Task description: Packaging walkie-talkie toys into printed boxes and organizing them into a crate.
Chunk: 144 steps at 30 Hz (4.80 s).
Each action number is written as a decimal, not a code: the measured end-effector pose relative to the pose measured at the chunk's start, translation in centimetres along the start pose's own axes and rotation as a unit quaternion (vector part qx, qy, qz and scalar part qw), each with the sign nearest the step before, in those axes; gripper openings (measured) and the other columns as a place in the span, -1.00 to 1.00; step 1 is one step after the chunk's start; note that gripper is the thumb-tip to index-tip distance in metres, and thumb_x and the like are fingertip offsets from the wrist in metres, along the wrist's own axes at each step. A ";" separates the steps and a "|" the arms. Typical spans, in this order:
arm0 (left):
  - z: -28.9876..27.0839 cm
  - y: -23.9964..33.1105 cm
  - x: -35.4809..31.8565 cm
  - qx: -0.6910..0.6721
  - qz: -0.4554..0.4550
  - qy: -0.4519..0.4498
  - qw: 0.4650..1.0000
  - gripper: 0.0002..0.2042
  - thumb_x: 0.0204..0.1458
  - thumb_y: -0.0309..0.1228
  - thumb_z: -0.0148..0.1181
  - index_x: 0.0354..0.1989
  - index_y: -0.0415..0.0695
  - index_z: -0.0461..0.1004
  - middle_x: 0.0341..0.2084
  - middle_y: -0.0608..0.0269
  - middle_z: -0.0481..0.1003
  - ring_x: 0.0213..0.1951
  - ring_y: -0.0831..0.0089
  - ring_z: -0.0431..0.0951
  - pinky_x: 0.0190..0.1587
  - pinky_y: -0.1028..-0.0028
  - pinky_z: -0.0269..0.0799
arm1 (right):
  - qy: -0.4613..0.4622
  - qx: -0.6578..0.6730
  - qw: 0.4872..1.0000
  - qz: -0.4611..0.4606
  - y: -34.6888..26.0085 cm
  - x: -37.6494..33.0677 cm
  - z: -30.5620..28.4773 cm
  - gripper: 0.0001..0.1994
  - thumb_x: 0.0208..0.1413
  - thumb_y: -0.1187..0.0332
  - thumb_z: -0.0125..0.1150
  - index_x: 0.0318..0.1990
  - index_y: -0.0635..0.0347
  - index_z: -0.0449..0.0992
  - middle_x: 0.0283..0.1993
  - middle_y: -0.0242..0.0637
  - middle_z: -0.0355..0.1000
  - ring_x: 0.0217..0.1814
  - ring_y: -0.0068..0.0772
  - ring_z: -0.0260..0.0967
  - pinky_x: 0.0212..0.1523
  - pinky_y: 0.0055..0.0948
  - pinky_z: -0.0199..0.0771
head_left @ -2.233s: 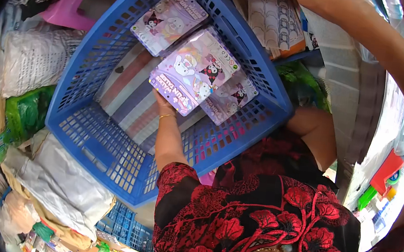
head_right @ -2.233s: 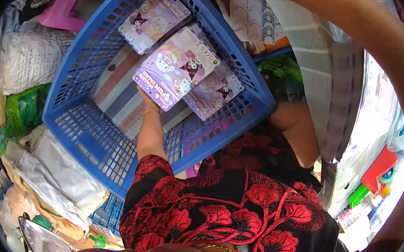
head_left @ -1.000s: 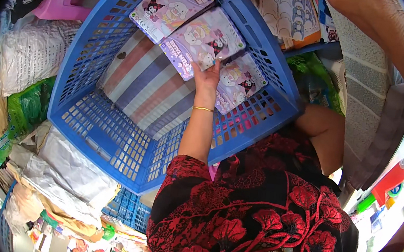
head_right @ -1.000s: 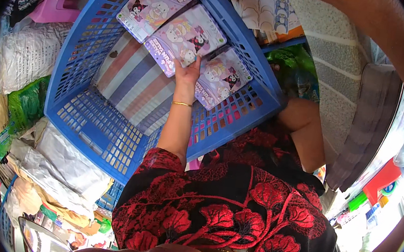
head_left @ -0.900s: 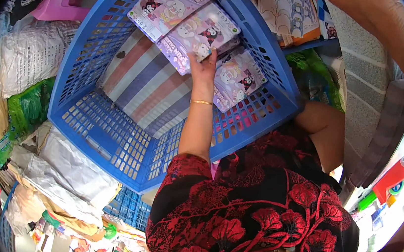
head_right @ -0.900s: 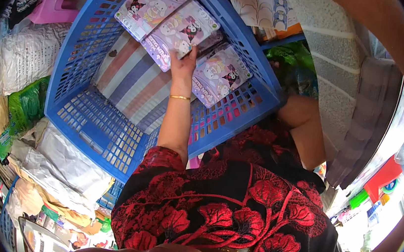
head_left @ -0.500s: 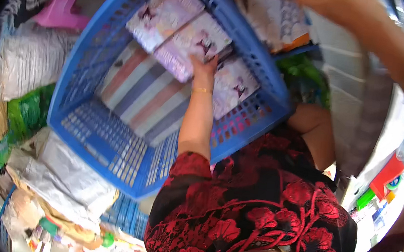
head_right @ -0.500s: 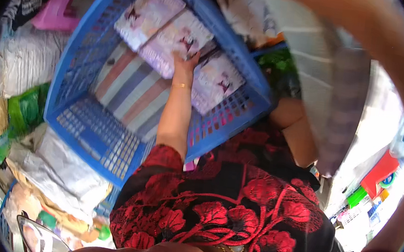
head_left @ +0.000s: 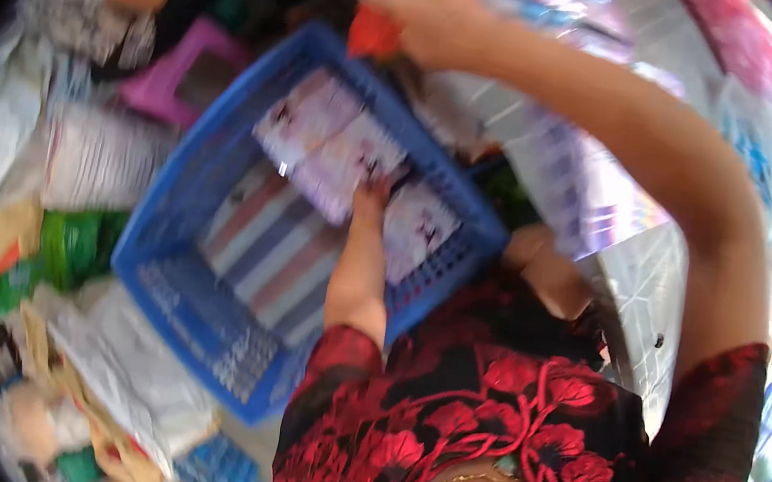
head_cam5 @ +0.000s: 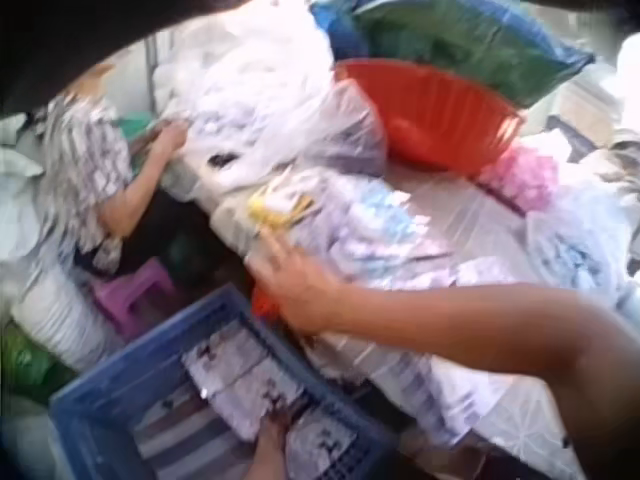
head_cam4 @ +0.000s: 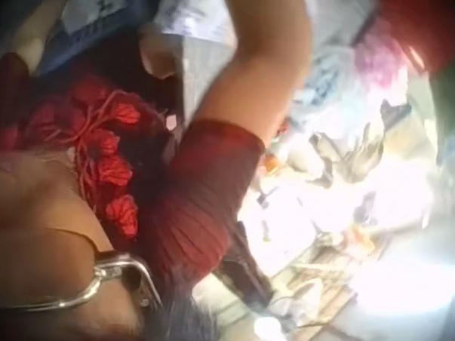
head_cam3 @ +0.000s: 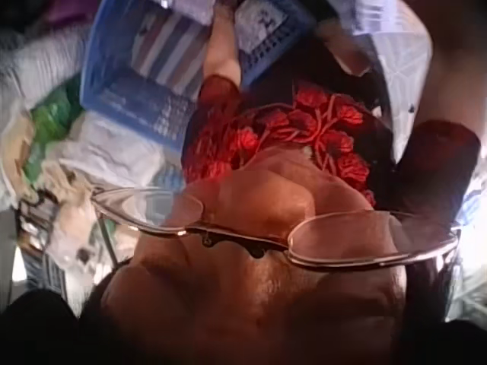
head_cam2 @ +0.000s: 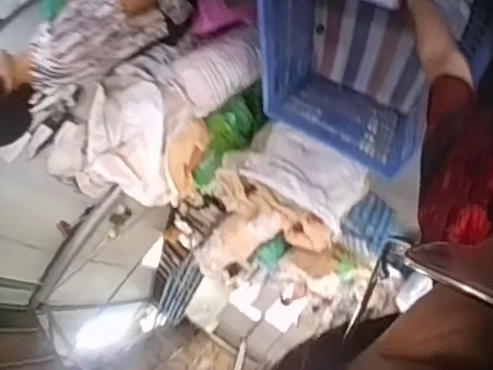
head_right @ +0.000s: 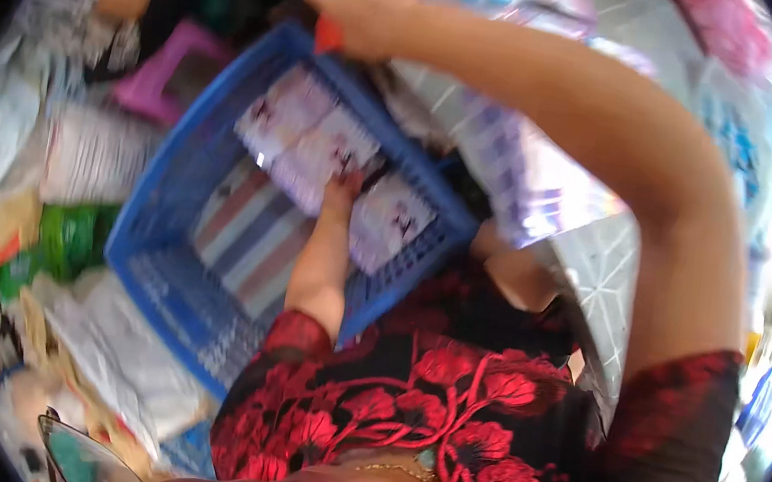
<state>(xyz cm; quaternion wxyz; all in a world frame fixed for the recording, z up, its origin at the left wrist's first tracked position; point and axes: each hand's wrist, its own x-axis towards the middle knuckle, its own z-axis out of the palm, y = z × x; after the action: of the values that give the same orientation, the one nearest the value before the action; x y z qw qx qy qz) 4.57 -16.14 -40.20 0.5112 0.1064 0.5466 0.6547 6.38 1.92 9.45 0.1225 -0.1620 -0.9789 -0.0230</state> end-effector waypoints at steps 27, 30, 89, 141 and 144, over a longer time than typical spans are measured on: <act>1.1 6.4 -5.7 -0.539 -0.309 0.214 0.754 -0.60 0.18 -0.22 -0.08 0.01 -0.31 0.15 -0.09 -0.28 0.35 -0.07 -0.10 0.43 0.00 0.02 0.41 | 0.088 -0.064 0.990 -0.090 2.6 -9.2 -11.6 -0.53 -0.10 0.49 0.13 0.07 0.04 0.36 0.03 -0.18 0.36 0.09 -0.19 0.30 0.09 -0.18 0.22; 4.1 11.6 -8.6 -0.464 -0.289 0.185 0.817 -0.61 0.18 -0.16 -0.12 -0.19 -0.34 0.33 -0.22 -0.16 0.46 -0.15 0.02 0.49 -0.09 0.14 0.46 | 0.069 -0.069 0.994 0.043 7.5 -10.3 -11.9 -0.37 -0.05 0.23 0.20 0.23 -0.02 0.16 0.23 -0.10 0.15 0.28 -0.07 0.06 0.23 -0.09 0.02; 34.3 50.1 -16.6 -0.060 0.177 -0.372 0.909 -0.65 0.00 -0.44 0.24 -0.03 -0.19 0.37 -0.15 0.25 0.47 -0.15 0.42 0.50 -0.07 0.38 0.45 | 0.330 0.468 0.786 0.234 16.0 -7.5 -27.0 -0.87 0.10 0.35 0.14 -0.29 0.21 0.49 -0.43 -0.37 0.42 -0.49 -0.55 0.33 -0.54 -0.54 0.33; 20.4 41.5 -10.4 -0.176 0.073 -0.068 0.979 -0.74 0.13 -0.27 0.03 -0.21 -0.24 0.40 -0.33 0.21 0.46 -0.22 0.35 0.46 -0.10 0.33 0.38 | -0.165 0.374 0.861 0.302 17.9 -11.2 -8.2 -0.39 -0.08 -0.09 0.21 0.02 0.19 0.45 -0.07 -0.28 0.41 -0.07 -0.43 0.29 -0.10 -0.41 0.27; 19.0 42.6 -13.1 -0.218 -0.029 -0.104 0.970 -0.43 0.06 0.10 0.00 -0.05 -0.22 0.34 -0.19 0.17 0.43 -0.13 0.26 0.41 0.03 0.27 0.29 | -0.182 0.371 0.864 0.289 15.7 -10.7 -9.3 -0.42 -0.08 -0.08 0.21 0.00 0.17 0.46 -0.12 -0.31 0.41 -0.12 -0.44 0.29 -0.13 -0.43 0.25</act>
<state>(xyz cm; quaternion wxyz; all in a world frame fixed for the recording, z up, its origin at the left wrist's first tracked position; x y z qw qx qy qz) 0.20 -9.75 7.63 0.5949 0.0438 0.3380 0.7280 23.42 12.69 15.92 -0.0054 -0.3812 -0.8295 0.4080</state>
